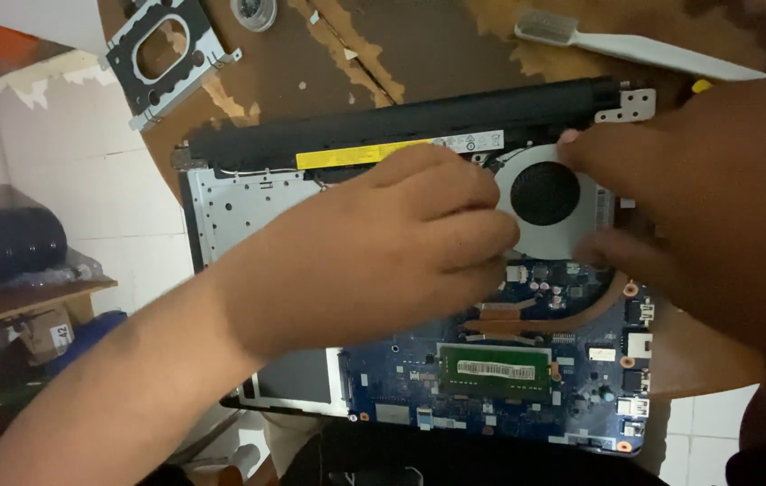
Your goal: Installing a cooling fan into a laptop and cleaning the internal components with a brush.
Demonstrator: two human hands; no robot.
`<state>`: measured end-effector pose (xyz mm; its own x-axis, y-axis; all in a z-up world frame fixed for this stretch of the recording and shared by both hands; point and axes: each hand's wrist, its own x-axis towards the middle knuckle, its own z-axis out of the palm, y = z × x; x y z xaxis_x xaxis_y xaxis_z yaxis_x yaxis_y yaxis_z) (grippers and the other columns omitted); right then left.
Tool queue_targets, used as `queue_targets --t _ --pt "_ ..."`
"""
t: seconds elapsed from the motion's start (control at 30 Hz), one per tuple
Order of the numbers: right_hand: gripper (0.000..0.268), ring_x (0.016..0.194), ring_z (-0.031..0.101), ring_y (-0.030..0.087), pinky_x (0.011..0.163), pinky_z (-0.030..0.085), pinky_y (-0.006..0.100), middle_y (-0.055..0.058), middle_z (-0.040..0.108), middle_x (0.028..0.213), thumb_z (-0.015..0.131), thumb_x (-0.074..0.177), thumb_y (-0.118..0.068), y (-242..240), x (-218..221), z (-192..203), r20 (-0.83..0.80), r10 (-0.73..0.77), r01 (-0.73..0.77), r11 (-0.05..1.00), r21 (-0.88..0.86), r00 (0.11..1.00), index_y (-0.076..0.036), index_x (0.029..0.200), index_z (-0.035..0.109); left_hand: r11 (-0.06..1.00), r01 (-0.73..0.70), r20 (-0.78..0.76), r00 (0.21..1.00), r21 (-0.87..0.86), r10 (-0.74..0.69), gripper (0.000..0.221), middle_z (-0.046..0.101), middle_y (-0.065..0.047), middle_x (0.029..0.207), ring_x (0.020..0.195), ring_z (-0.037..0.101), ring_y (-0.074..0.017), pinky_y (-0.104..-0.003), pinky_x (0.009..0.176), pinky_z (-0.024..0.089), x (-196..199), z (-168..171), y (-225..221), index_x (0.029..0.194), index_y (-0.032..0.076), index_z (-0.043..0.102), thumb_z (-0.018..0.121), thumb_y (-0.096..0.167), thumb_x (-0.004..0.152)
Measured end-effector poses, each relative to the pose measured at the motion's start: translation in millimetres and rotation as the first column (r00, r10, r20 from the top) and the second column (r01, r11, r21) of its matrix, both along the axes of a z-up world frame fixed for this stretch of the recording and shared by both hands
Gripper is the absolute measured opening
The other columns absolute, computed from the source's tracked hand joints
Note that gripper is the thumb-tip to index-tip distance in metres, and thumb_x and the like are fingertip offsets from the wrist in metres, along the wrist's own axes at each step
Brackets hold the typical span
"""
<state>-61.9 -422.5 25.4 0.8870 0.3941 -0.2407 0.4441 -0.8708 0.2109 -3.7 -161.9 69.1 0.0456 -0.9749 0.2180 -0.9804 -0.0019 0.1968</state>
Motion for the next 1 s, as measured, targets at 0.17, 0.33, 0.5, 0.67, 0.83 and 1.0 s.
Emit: queue_targets --t 0.17,0.33,0.5,0.67,0.83,1.0 --pt "0.085 0.086 0.080 0.018 0.070 0.057 0.034 -0.010 0.077 0.098 0.067 0.062 -0.076 -0.7 -3.4 -1.0 0.047 0.005 -0.006 1.000 0.018 0.999 -0.038 0.138 0.059 0.998 -0.039 -0.032 0.999 -0.056 0.037 0.015 0.054 -0.008 0.094 0.095 0.055 -0.0291 -0.041 0.089 0.051 -7.7 -2.8 -2.7 0.095 0.006 0.064 0.066 -0.006 0.103" --pt "0.090 0.088 0.080 0.018 0.074 0.058 0.033 -0.008 0.078 0.094 0.068 0.057 -0.079 -2.1 -3.1 -5.3 0.041 -0.020 0.019 1.000 0.013 0.999 -0.041 0.138 0.060 0.991 -0.101 -0.046 0.994 -0.090 0.097 0.014 0.056 -0.009 0.095 0.096 0.054 -0.0287 -0.041 0.091 0.051 -17.7 -2.5 -5.4 0.098 0.006 0.066 0.071 -0.004 0.106" --pt "0.086 0.079 0.079 0.016 0.069 0.056 0.032 -0.008 0.077 0.088 0.064 0.062 -0.080 0.8 -2.1 -0.7 0.040 -0.024 0.025 0.999 -0.028 0.999 -0.042 0.139 0.058 0.982 -0.160 -0.129 0.981 -0.097 0.147 0.015 0.058 -0.012 0.096 0.097 0.053 -0.0311 -0.044 0.090 0.050 -26.1 -6.1 -8.4 0.096 0.002 0.066 0.073 -0.009 0.103" --pt "0.083 0.091 0.079 0.015 0.073 0.059 0.032 -0.011 0.077 0.106 0.063 0.065 -0.077 1.2 -1.3 -0.6 0.022 0.004 -0.004 1.000 0.002 1.000 -0.039 0.139 0.058 0.979 -0.194 -0.173 0.968 -0.060 0.181 0.015 0.058 -0.015 0.105 0.104 0.054 -0.0353 -0.051 0.092 0.051 -29.3 -6.5 -9.5 0.097 0.001 0.067 0.075 -0.011 0.099" --pt "0.093 0.095 0.079 0.018 0.076 0.059 0.034 -0.007 0.077 0.111 0.070 0.060 -0.075 -2.2 -3.3 -10.6 -0.012 -0.015 0.016 0.996 0.083 1.000 -0.035 0.142 0.058 0.979 -0.201 -0.167 0.967 -0.025 0.195 0.015 0.058 -0.014 0.106 0.106 0.053 -0.0354 -0.051 0.090 0.051 -31.5 -4.4 -9.6 0.097 0.002 0.068 0.082 -0.005 0.099" --pt "0.083 0.089 0.079 0.018 0.072 0.058 0.034 -0.007 0.077 0.106 0.067 0.065 -0.072 -1.8 -2.8 -8.6 0.016 0.024 -0.025 0.997 0.078 1.000 -0.033 0.137 0.059 0.973 -0.228 -0.203 0.955 -0.030 0.218 0.017 0.056 -0.012 0.101 0.104 0.053 -0.0348 -0.050 0.092 0.050 -35.4 -1.3 -12.4 0.091 0.004 0.065 0.075 -0.003 0.103"
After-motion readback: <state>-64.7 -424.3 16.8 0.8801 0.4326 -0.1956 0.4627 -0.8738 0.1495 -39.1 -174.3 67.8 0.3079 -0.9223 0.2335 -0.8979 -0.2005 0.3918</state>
